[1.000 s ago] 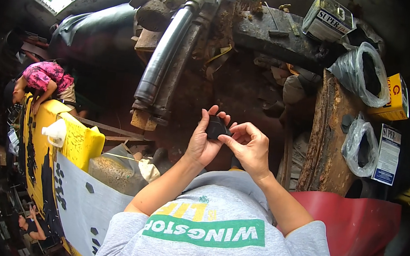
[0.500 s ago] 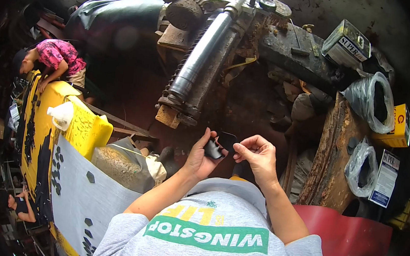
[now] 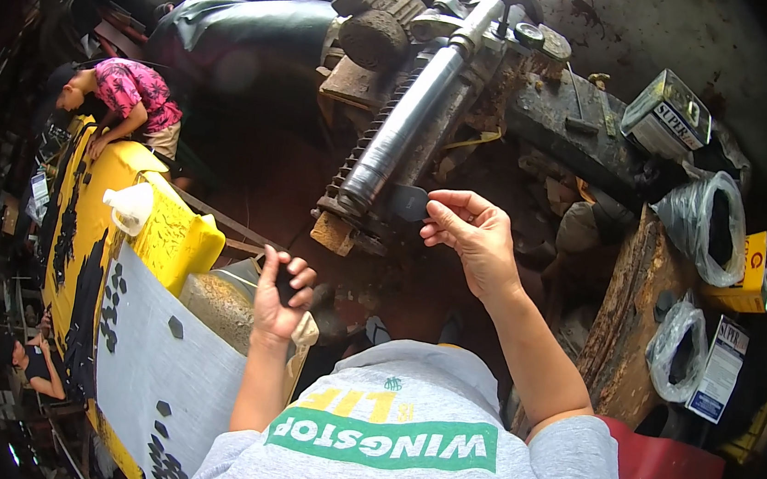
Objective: Sorting and applying adhesive to small leather pieces using a workshop machine and manual placement.
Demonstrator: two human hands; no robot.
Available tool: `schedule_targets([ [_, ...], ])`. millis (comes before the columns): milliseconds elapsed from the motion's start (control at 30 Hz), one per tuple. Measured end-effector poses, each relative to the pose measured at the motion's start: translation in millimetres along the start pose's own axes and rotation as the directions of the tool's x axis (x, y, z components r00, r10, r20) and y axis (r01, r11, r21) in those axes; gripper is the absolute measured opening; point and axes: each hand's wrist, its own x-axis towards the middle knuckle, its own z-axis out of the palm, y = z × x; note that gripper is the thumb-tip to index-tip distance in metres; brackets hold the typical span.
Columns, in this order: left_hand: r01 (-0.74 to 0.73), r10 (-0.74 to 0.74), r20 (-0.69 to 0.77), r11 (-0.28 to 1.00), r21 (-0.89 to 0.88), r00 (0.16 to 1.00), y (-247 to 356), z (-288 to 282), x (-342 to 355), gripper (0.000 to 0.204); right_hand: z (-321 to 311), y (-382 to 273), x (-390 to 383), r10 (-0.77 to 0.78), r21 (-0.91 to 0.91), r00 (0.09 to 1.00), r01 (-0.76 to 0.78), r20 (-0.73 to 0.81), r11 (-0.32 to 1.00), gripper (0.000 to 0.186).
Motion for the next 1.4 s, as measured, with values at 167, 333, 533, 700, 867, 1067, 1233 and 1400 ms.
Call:
schedule_targets([
  [167,-0.352,0.303,0.202,0.607,0.712,0.931,40.7,50.3,21.1,0.018,9.4,7.5,17.1,-0.007,-0.012,1.0,0.007,0.027,1.0,0.019],
  [333,-0.538,0.143,0.521,0.121,0.834,0.841,64.6,89.9,69.0,0.031,10.0,6.3,15.9,-0.129,-0.121,0.989,0.12,-0.066,0.985,0.017],
  [533,-0.39,-0.21,0.406,0.115,0.914,0.889,83.7,102.9,107.0,0.043,-27.1,9.1,-3.0,-0.157,-0.165,0.966,0.124,-0.204,0.979,0.015],
  [700,-0.555,-0.295,0.522,-0.036,0.831,0.8,82.1,108.8,120.2,0.038,-43.1,10.1,-21.1,-0.15,-0.14,0.944,0.112,-0.295,0.984,0.014],
  [867,-0.599,-0.257,0.567,-0.062,0.799,0.783,82.8,103.9,120.1,0.034,-40.9,15.0,-23.1,-0.156,-0.14,0.94,0.118,-0.302,0.983,0.014],
  [1067,-0.552,-0.208,0.533,-0.045,0.832,0.82,79.9,102.1,111.5,0.027,-21.2,7.6,-17.6,-0.18,-0.145,0.954,0.149,-0.239,0.978,0.011],
  [1233,-0.115,-0.039,0.239,0.794,0.597,0.97,89.6,74.9,89.9,0.029,7.9,-1.9,-20.4,-0.506,-0.494,0.857,0.398,-0.1,0.773,0.01],
  [1400,0.289,-0.257,0.248,0.952,-0.101,0.934,67.4,83.3,38.3,0.038,69.9,-18.8,-21.9,-0.772,-0.641,0.452,0.764,0.446,0.078,0.02],
])
